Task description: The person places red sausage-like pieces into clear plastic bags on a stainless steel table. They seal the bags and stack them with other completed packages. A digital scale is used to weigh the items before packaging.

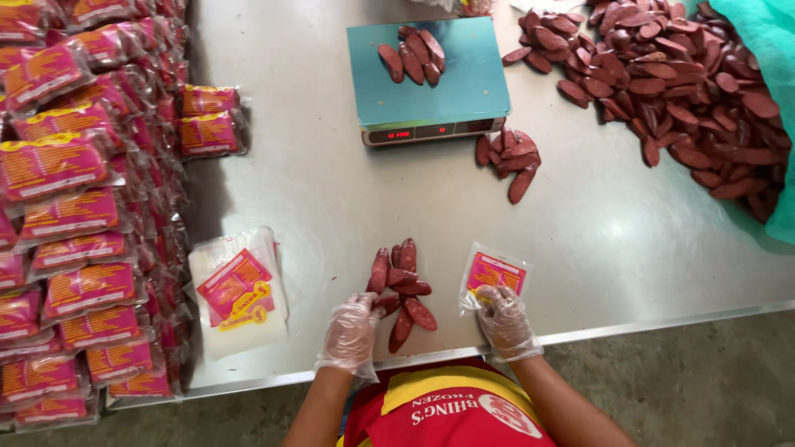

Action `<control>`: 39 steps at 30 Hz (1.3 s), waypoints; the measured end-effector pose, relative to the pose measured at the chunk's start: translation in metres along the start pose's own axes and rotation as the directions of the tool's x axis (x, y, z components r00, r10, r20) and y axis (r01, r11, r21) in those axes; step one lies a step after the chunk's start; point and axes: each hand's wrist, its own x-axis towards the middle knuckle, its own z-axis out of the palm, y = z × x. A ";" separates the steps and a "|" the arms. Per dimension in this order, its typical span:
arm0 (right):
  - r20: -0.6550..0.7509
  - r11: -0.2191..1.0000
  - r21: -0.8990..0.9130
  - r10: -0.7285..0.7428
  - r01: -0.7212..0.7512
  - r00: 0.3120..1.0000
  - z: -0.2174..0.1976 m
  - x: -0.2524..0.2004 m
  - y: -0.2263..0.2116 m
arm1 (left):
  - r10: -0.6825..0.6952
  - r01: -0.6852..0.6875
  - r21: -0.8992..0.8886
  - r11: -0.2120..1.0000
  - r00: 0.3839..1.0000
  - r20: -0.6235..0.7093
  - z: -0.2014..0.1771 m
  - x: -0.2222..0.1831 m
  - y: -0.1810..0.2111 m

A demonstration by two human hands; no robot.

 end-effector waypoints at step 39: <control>0.129 0.901 0.423 -0.159 0.091 0.979 -0.045 0.026 0.008 | -0.479 0.119 -0.647 0.753 0.772 -0.417 0.254 -0.004 0.090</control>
